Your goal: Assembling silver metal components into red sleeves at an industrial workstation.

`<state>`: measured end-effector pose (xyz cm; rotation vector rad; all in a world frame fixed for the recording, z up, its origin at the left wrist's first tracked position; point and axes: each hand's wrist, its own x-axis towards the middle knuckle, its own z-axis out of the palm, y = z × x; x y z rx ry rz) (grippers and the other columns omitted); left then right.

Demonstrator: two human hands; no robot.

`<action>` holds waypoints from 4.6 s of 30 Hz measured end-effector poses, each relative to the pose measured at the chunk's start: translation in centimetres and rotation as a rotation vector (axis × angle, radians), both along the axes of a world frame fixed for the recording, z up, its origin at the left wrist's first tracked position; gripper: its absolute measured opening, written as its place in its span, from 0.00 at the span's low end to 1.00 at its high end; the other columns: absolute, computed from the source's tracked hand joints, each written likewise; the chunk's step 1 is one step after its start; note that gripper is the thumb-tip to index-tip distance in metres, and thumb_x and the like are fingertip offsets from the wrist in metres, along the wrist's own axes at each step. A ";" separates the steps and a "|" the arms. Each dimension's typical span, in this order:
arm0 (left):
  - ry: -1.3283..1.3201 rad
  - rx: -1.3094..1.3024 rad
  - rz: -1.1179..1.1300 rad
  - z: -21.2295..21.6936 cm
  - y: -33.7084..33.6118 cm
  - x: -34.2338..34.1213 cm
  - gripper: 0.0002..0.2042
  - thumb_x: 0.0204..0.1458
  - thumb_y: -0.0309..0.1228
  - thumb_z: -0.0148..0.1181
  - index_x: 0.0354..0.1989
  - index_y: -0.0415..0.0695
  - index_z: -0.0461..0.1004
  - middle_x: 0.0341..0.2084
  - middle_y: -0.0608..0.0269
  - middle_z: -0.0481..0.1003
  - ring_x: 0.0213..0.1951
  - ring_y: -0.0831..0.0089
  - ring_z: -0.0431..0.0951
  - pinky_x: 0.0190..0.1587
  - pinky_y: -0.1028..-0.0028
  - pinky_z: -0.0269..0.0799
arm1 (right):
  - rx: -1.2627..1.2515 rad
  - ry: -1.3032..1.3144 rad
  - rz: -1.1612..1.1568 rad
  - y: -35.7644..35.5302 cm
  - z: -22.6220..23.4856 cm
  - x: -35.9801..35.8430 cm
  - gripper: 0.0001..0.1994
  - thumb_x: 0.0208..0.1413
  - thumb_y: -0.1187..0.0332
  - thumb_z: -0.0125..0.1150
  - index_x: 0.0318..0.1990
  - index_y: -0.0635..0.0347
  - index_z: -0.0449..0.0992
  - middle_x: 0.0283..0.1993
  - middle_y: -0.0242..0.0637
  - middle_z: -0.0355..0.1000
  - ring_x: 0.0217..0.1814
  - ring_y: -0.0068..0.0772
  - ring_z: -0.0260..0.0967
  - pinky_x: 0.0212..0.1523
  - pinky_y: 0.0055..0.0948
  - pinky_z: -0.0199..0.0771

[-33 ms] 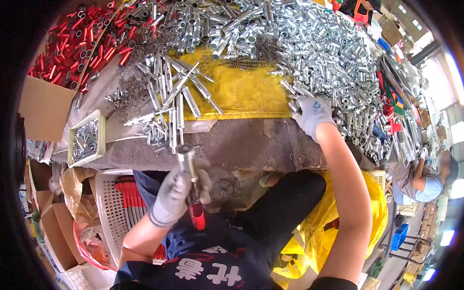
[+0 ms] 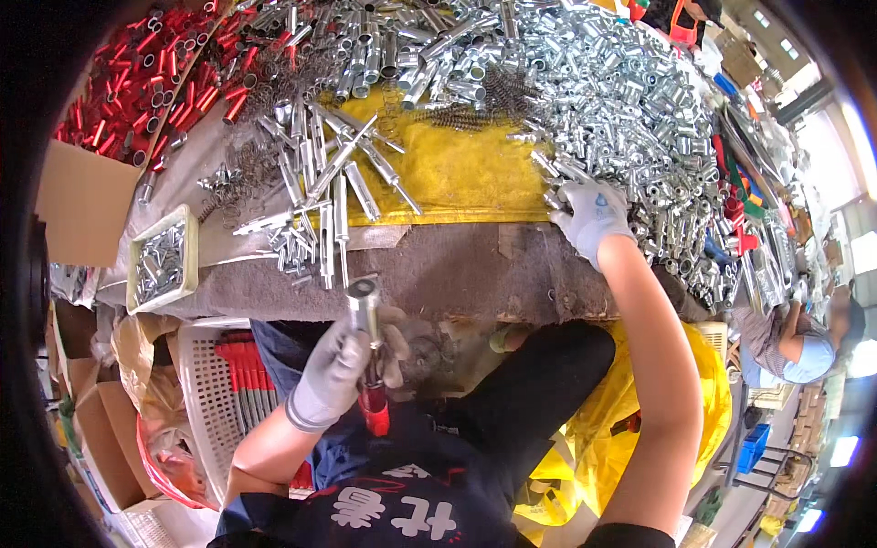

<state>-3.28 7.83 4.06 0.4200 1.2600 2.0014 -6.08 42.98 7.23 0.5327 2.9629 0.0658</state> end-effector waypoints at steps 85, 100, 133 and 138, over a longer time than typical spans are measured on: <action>0.679 -0.549 -0.342 -4.3 -9.9 9.0 0.26 0.54 0.31 0.58 0.62 0.44 0.62 0.35 0.49 0.74 0.35 0.56 0.77 0.40 0.67 0.72 | -1.053 -0.011 0.489 -20.6 -3.7 18.0 0.22 0.42 0.74 0.67 0.48 0.60 0.70 0.42 0.44 0.72 0.44 0.45 0.72 0.42 0.32 0.72; 0.430 -0.452 -0.552 -3.9 -8.9 7.5 0.25 0.56 0.34 0.56 0.62 0.42 0.62 0.44 0.45 0.74 0.45 0.61 0.77 0.47 0.69 0.71 | -0.950 0.098 0.596 -19.8 -2.6 17.4 0.17 0.44 0.66 0.69 0.41 0.63 0.73 0.37 0.46 0.72 0.38 0.51 0.72 0.40 0.36 0.72; 0.537 -0.430 -0.544 -5.2 -8.3 6.5 0.27 0.55 0.35 0.56 0.64 0.46 0.60 0.41 0.40 0.74 0.41 0.50 0.77 0.44 0.65 0.71 | -0.835 0.111 0.746 -20.0 -3.9 17.7 0.15 0.47 0.66 0.65 0.43 0.55 0.73 0.36 0.43 0.73 0.34 0.48 0.71 0.35 0.39 0.72; 0.475 -0.612 -0.631 -3.6 -9.4 7.0 0.25 0.53 0.36 0.60 0.58 0.40 0.67 0.45 0.43 0.74 0.45 0.58 0.78 0.47 0.69 0.72 | -1.090 0.218 0.719 -20.5 -5.8 18.7 0.16 0.48 0.63 0.67 0.41 0.57 0.71 0.35 0.44 0.72 0.35 0.49 0.72 0.33 0.37 0.72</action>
